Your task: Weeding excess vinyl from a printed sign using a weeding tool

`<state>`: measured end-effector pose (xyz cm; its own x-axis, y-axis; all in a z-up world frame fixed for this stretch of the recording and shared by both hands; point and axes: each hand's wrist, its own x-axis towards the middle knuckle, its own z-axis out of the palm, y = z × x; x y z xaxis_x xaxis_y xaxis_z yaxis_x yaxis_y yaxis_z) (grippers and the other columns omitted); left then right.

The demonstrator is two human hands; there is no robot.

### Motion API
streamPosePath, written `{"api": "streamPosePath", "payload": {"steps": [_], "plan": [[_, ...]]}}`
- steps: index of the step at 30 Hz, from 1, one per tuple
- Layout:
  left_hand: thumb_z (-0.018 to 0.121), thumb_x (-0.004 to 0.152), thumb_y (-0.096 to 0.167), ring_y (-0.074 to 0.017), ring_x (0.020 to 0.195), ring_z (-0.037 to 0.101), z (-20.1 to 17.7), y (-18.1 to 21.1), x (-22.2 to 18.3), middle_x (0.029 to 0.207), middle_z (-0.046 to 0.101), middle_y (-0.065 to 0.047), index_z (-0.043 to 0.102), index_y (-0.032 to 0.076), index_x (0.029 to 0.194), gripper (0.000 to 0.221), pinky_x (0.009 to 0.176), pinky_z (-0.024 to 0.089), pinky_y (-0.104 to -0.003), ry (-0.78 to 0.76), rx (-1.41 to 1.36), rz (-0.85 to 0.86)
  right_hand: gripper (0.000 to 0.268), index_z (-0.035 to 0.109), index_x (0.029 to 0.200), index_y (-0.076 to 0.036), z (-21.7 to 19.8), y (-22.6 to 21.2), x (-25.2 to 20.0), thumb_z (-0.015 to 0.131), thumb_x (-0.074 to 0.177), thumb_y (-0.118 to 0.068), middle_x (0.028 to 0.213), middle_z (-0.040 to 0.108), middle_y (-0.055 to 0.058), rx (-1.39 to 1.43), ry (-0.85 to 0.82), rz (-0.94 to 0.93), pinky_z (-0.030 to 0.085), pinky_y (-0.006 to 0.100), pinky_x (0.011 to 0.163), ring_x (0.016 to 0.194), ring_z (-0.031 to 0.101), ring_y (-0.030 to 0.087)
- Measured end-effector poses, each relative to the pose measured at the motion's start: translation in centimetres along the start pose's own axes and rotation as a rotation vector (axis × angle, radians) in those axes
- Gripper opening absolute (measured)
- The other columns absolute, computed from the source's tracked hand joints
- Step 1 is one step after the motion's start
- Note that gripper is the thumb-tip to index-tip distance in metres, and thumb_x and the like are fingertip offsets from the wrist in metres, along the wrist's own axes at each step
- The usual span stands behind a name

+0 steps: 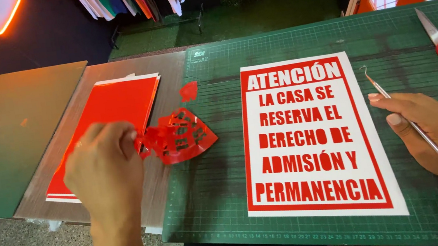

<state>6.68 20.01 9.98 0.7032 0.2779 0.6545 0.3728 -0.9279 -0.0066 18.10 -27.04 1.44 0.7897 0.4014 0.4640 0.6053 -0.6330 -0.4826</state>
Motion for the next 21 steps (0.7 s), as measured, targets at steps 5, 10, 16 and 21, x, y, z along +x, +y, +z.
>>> {"api": "streamPosePath", "payload": {"steps": [5,10,16,21], "plan": [[0.067,0.084,0.010,-0.0270,0.065,0.060,1.3,-1.0,4.8,0.082,0.062,0.004,0.073,0.029,0.086,0.020,0.045,0.037,-0.041,0.131,0.080,0.066,0.034,0.067,0.133,-0.008,-0.8,-0.5,-0.5,0.048,0.106,-0.015,0.140,0.069,0.008,0.028,0.030,0.069,0.045,0.037,0.110,0.130,0.061,0.023],[0.081,0.100,0.015,-0.0274,0.085,0.067,-2.3,0.6,9.2,0.105,0.068,-0.003,0.079,0.024,0.107,0.012,0.060,0.044,-0.043,0.374,0.054,0.213,0.033,0.068,0.129,-0.006,-1.1,-0.7,-0.3,0.048,0.106,-0.017,0.136,0.070,0.009,0.063,0.055,0.086,0.044,0.037,0.112,0.129,0.063,0.024],[0.070,0.107,0.009,-0.0342,0.078,0.055,0.4,5.5,14.3,0.108,0.062,-0.009,0.066,0.012,0.108,0.006,0.066,0.037,-0.045,0.729,-0.019,0.368,0.033,0.068,0.129,-0.007,-1.3,-1.1,-0.4,0.049,0.103,-0.015,0.135,0.070,0.010,0.125,0.037,0.088,0.046,0.035,0.109,0.126,0.064,0.022],[0.070,0.083,-0.001,-0.0229,0.072,0.048,10.6,8.1,14.2,0.083,0.053,-0.004,0.064,0.013,0.079,0.016,0.089,0.044,-0.041,0.737,0.124,0.438,0.033,0.068,0.129,-0.009,-1.4,-1.0,-0.3,0.049,0.103,-0.016,0.134,0.071,0.008,0.132,0.048,0.065,0.048,0.034,0.105,0.124,0.066,0.021]]}}
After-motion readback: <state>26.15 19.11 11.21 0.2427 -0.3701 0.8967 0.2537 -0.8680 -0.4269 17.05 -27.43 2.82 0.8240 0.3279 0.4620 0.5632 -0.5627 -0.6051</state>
